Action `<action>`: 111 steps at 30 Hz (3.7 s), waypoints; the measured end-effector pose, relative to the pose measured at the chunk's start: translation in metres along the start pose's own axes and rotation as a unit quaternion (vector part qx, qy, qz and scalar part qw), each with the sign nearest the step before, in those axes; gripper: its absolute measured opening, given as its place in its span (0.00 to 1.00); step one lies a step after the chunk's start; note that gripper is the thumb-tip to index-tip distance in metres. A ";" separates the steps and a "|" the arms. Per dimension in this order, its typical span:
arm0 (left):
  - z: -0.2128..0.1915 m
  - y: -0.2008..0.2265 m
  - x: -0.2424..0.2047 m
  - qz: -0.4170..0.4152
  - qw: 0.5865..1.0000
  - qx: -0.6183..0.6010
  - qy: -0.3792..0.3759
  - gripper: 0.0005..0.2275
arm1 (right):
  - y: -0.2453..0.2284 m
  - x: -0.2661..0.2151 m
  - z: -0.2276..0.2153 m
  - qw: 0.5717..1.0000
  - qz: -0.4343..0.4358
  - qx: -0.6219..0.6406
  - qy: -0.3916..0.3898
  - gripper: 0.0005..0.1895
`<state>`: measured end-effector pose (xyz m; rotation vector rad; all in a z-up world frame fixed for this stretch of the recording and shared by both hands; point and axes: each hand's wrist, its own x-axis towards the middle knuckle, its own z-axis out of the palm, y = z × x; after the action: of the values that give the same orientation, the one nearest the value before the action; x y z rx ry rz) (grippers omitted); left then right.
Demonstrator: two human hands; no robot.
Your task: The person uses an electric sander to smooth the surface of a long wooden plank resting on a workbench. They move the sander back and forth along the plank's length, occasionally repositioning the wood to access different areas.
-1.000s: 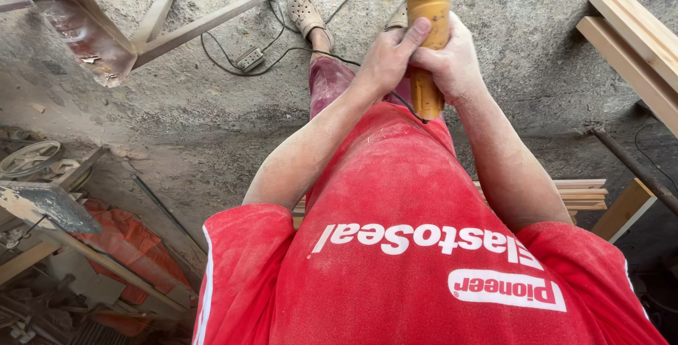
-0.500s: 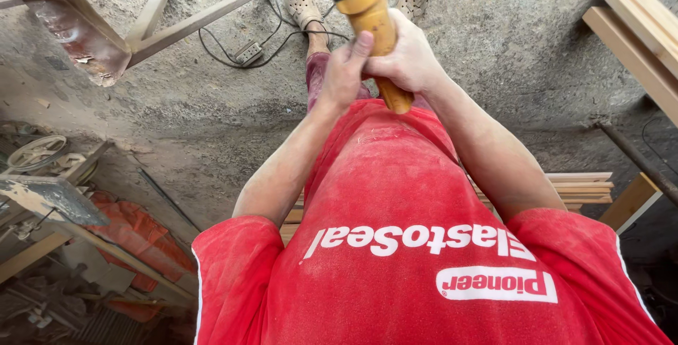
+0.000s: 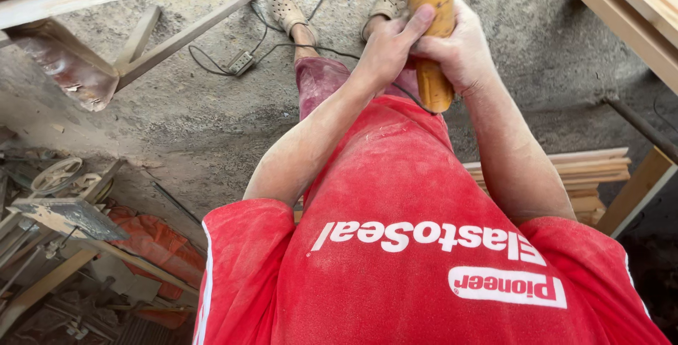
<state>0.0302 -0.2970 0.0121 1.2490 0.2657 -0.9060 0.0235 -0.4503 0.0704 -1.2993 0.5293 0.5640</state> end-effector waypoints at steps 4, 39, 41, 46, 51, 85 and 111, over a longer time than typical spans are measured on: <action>0.033 0.000 0.025 -0.070 0.992 0.105 -0.004 0.32 | 0.007 -0.010 -0.031 0.998 -0.019 0.022 0.052 0.27; 0.005 -0.046 -0.011 0.052 0.996 0.007 0.078 0.30 | 0.038 0.014 -0.015 0.987 -0.057 -0.102 -0.108 0.31; -0.004 -0.056 -0.024 0.070 0.990 -0.026 0.116 0.30 | 0.043 0.015 -0.009 0.982 -0.063 -0.143 -0.110 0.30; 0.014 -0.054 -0.009 0.014 0.992 0.043 0.116 0.31 | 0.037 0.005 -0.009 0.990 -0.019 -0.125 -0.067 0.28; -0.015 -0.052 -0.018 0.018 0.983 0.112 0.142 0.35 | 0.046 0.013 0.031 0.989 -0.031 -0.126 -0.070 0.25; -0.348 -0.035 -0.182 0.097 0.953 -0.183 0.221 0.39 | 0.063 0.110 0.400 0.931 0.019 -0.241 -0.272 0.28; -0.411 -0.047 -0.205 0.131 0.924 -0.238 0.268 0.40 | 0.081 0.132 0.478 0.916 0.031 -0.247 -0.314 0.25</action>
<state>-0.0148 0.1607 -0.0309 1.0175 0.6930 -0.2232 0.0923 0.0441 0.0152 -1.4730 -0.1250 1.1682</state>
